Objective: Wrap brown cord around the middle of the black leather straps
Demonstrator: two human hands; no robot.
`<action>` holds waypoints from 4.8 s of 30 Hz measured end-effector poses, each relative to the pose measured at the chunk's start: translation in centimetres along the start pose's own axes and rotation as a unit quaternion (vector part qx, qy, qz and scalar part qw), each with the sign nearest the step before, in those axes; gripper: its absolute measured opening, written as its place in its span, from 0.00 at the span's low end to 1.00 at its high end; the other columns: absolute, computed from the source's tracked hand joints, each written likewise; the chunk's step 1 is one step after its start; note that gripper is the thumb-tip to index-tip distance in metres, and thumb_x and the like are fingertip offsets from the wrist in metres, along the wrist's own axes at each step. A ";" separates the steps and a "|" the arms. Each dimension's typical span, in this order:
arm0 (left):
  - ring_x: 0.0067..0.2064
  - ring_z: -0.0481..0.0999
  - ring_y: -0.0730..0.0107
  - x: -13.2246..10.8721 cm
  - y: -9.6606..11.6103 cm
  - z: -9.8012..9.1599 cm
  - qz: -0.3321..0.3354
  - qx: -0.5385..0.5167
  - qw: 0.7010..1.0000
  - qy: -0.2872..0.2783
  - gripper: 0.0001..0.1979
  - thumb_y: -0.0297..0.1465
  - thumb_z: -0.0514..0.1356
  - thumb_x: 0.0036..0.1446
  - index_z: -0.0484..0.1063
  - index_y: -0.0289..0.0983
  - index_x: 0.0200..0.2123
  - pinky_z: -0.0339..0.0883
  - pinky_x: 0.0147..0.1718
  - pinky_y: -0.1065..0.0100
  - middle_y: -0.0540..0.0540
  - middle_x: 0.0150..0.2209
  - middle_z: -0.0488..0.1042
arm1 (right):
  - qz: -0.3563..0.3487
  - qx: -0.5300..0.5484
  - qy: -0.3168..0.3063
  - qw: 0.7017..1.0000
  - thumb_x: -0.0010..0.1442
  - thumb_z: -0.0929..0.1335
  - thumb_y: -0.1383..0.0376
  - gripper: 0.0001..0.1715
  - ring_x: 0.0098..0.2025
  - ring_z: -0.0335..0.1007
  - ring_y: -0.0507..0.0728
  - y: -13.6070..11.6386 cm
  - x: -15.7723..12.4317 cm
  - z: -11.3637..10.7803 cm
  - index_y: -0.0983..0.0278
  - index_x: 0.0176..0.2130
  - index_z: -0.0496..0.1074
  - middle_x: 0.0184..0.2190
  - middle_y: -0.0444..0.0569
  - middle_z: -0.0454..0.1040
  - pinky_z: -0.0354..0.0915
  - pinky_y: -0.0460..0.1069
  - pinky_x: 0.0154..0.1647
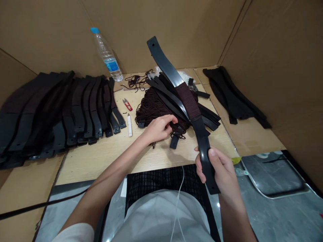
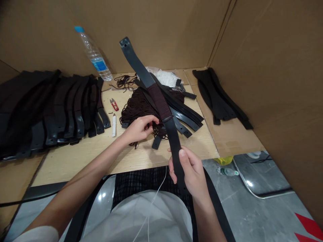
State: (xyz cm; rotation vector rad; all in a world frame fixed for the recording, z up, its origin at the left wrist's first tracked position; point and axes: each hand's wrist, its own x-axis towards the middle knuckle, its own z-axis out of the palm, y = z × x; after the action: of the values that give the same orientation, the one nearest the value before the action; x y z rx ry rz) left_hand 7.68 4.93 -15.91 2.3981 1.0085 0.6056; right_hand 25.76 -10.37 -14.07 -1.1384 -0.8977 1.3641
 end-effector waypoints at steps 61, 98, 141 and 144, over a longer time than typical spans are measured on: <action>0.42 0.70 0.64 1.9 -2.2 0.3 0.067 0.002 0.995 -0.069 0.05 0.24 0.57 0.54 0.70 0.37 0.35 0.64 0.43 0.64 0.46 0.36 0.73 | 0.011 -0.011 0.006 1.000 0.65 0.64 0.49 0.21 0.13 0.59 0.47 -0.1 -0.2 0.2 0.65 0.40 0.71 0.19 0.40 0.68 0.54 0.42 0.13; 0.43 0.70 0.60 -1.8 -2.2 -1.9 0.050 0.156 0.982 -0.092 0.20 0.30 0.59 0.54 0.75 0.39 0.51 0.51 0.59 0.50 0.46 0.35 0.77 | 0.014 -0.020 0.011 1.000 0.65 0.64 0.50 0.20 0.14 0.58 0.45 0.0 -0.2 1.2 0.65 0.39 0.71 0.19 0.40 0.67 0.52 0.42 0.15; 0.32 0.73 0.70 -3.3 -6.3 -5.1 -0.203 -0.187 0.952 0.135 0.09 0.28 0.57 0.48 0.72 0.36 0.34 0.69 0.36 0.66 0.49 0.30 0.74 | -0.005 -0.039 -0.028 0.999 0.65 0.63 0.49 0.21 0.13 0.60 0.48 0.7 0.1 0.6 0.65 0.41 0.70 0.19 0.41 0.69 0.56 0.44 0.12; 0.32 0.73 0.69 -3.8 -6.4 -5.3 -0.202 -0.148 0.956 0.150 0.11 0.29 0.59 0.47 0.74 0.35 0.36 0.68 0.37 0.65 0.48 0.31 0.74 | -0.003 -0.038 -0.027 0.999 0.65 0.64 0.49 0.21 0.13 0.60 0.48 0.7 0.2 0.6 0.65 0.41 0.70 0.19 0.41 0.69 0.56 0.44 0.12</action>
State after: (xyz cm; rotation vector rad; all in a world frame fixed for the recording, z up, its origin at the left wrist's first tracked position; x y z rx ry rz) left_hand -1.14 7.39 -16.16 1.8019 1.3786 0.9082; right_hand 24.96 -10.24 -14.63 -1.1600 -1.0000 1.3713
